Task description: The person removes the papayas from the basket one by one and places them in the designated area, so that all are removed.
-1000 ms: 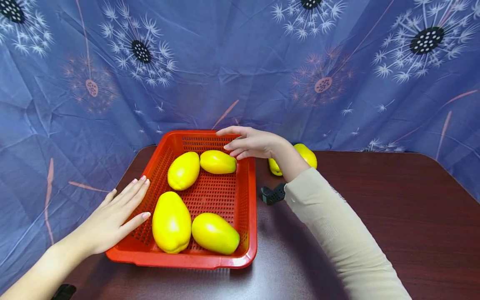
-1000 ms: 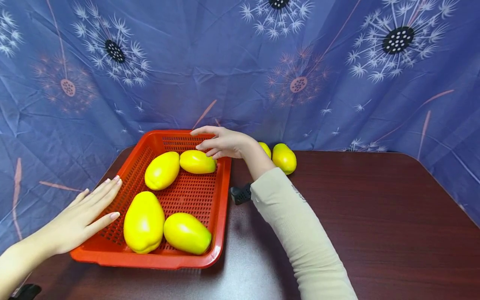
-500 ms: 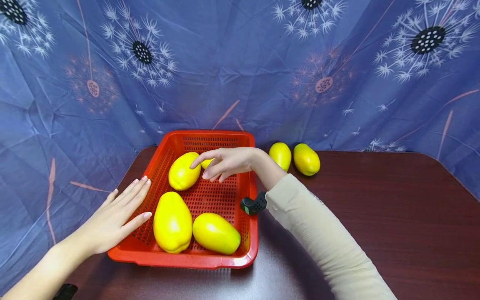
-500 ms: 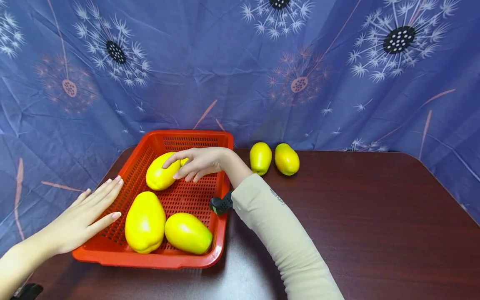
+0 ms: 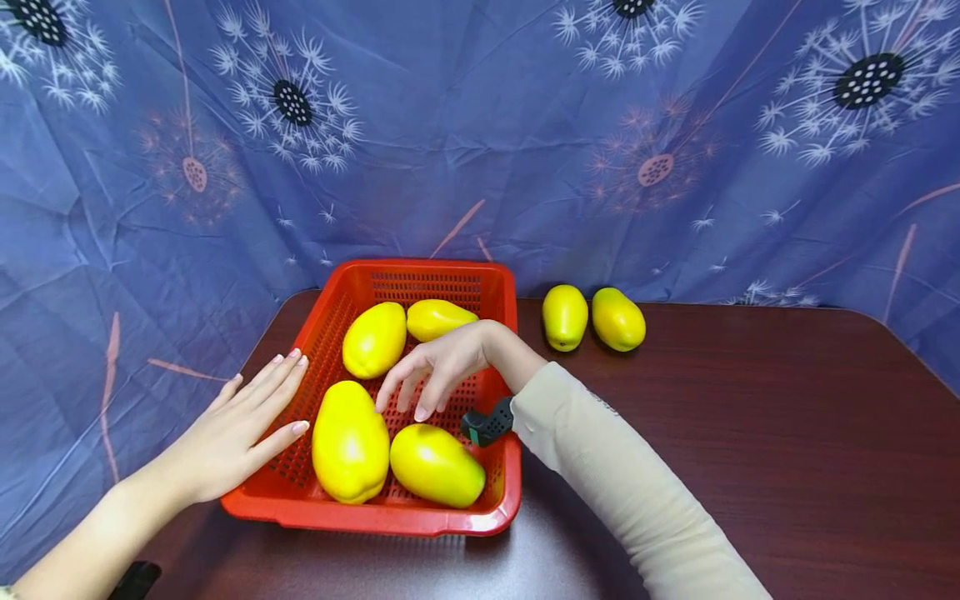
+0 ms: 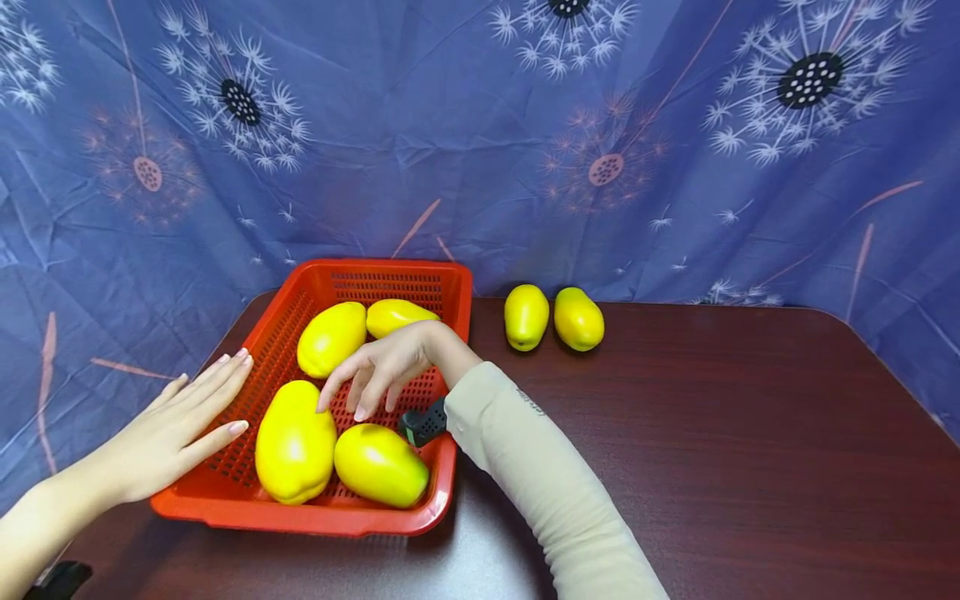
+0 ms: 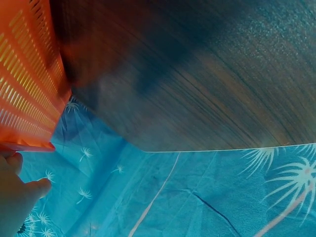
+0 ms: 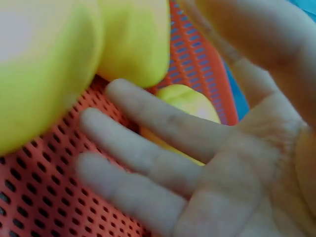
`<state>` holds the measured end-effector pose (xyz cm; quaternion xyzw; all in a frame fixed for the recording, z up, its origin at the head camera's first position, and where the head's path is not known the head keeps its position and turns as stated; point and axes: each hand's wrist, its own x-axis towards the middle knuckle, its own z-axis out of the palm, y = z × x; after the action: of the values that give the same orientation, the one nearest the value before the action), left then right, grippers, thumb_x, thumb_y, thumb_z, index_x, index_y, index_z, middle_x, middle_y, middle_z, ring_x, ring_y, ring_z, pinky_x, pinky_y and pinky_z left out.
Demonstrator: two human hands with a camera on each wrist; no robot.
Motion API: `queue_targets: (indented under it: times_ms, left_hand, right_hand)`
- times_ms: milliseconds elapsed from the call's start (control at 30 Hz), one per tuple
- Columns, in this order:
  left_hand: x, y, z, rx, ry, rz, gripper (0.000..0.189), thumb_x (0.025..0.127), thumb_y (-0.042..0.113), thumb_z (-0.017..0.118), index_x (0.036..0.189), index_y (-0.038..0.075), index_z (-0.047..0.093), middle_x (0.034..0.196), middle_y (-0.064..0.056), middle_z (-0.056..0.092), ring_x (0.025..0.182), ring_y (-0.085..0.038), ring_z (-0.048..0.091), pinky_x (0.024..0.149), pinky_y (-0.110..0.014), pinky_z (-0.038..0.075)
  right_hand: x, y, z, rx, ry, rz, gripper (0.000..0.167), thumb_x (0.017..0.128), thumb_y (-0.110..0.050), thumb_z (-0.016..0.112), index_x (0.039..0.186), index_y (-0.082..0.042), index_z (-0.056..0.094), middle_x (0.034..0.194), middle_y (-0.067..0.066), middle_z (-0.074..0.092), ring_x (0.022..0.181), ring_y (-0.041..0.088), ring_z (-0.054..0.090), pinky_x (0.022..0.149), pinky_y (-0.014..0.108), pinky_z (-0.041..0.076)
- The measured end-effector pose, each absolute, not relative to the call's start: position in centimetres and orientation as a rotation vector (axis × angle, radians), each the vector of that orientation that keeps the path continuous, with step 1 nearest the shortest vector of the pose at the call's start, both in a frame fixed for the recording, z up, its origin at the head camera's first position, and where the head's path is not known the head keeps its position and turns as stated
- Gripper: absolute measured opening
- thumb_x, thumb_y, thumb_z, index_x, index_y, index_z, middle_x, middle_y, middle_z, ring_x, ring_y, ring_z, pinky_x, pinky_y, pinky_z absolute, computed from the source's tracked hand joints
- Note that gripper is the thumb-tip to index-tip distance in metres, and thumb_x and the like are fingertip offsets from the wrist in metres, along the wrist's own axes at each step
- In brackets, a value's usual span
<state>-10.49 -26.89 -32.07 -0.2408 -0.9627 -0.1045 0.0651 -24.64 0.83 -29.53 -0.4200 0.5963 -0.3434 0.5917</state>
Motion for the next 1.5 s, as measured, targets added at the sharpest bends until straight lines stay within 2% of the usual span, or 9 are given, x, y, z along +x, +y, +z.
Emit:
queue_targets:
  times_ms: [167,300,533,667,800,933,1033,1333,1500]
  left_hand:
    - [-10.5,-26.8,-32.1,-0.742,-2.902,-0.318,0.068,0.094,0.037,0.051,0.149,0.01,0.021,0.154,-0.01,0.018,0.142,-0.021,0.005,0.108,-0.057,0.002]
    - [-10.5,-26.8,-32.0,-0.749,-2.906,-0.311,0.068,0.094,0.038,0.051,0.149,0.01,0.021,0.154,-0.01,0.018,0.142,-0.02,0.004,0.108,-0.057,0.001]
    - [-10.4,-26.8,-32.0,-0.75,-2.904,-0.31,0.067,0.095,0.037,0.05,0.149,0.01,0.021,0.154,-0.01,0.017,0.142,-0.02,0.003,0.109,-0.056,-0.001]
    - [-10.5,-26.9,-32.1,-0.745,-2.9,-0.311,0.068,0.094,0.037,0.051,0.149,0.01,0.022,0.154,-0.009,0.017,0.142,-0.02,0.003,0.109,-0.056,-0.001]
    - [-10.5,-27.0,-32.1,-0.753,-2.89,-0.307,0.069,0.094,0.037,0.052,0.149,0.01,0.022,0.154,-0.01,0.018,0.142,-0.02,0.003,0.109,-0.055,-0.001]
    - [-10.4,-26.9,-32.1,-0.739,-2.895,-0.317,0.068,0.093,0.037,0.052,0.149,0.01,0.023,0.154,-0.009,0.018,0.142,-0.019,0.004,0.109,-0.056,0.0]
    - [-10.4,-26.8,-32.1,-0.74,-2.897,-0.318,0.068,0.094,0.037,0.052,0.149,0.011,0.022,0.155,-0.008,0.017,0.142,-0.019,0.003,0.109,-0.056,0.0]
    - [-10.5,-26.8,-31.8,-0.755,-2.903,-0.313,0.068,0.095,0.036,0.05,0.15,0.011,0.02,0.155,-0.009,0.015,0.143,-0.021,0.002,0.108,-0.057,-0.001]
    - [-10.4,-26.8,-31.9,-0.756,-2.912,-0.311,0.068,0.094,0.036,0.051,0.15,0.011,0.02,0.155,-0.009,0.015,0.143,-0.021,0.002,0.108,-0.057,-0.001]
  right_hand:
    - [-24.5,0.2,-30.3,-0.929,1.326,-0.675,0.049,0.088,0.002,0.058,0.135,-0.005,0.045,0.126,0.014,0.05,0.104,0.021,0.053,0.077,0.034,0.049]
    - [-24.4,0.1,-30.5,-0.921,1.338,-0.575,0.052,0.086,0.0,0.061,0.135,-0.009,0.046,0.124,0.008,0.052,0.101,0.017,0.054,0.059,0.025,0.046]
    - [-24.2,-0.3,-31.0,-0.957,1.346,-0.437,0.055,0.086,-0.004,0.063,0.136,-0.018,0.042,0.123,0.0,0.05,0.106,0.013,0.05,0.053,0.022,0.041]
    - [-24.1,-0.7,-31.1,-0.994,1.366,-0.376,0.054,0.086,-0.009,0.064,0.132,-0.023,0.04,0.117,0.003,0.049,0.093,0.014,0.051,0.047,0.022,0.034]
    - [-23.9,-0.7,-31.3,-1.005,1.36,-0.378,0.053,0.087,-0.009,0.063,0.131,-0.022,0.038,0.115,0.004,0.046,0.082,0.016,0.049,0.046,0.021,0.031]
    - [-23.9,-0.6,-31.6,-1.032,1.305,-0.452,0.052,0.087,-0.003,0.06,0.132,-0.015,0.037,0.122,0.001,0.043,0.098,0.015,0.047,0.064,0.023,0.045]
    - [-23.9,-0.5,-31.9,-1.046,1.254,-0.515,0.052,0.086,0.003,0.058,0.132,-0.009,0.035,0.123,0.001,0.042,0.107,0.015,0.043,0.077,0.026,0.045]
    - [-24.2,-0.1,-31.7,-0.991,1.349,-0.56,0.054,0.085,-0.003,0.062,0.132,-0.016,0.038,0.124,0.006,0.039,0.101,0.015,0.05,0.056,0.023,0.041]
    - [-24.2,0.0,-31.5,-0.966,1.39,-0.618,0.056,0.085,-0.003,0.063,0.133,-0.017,0.039,0.118,0.01,0.04,0.088,0.017,0.053,0.059,0.025,0.046]
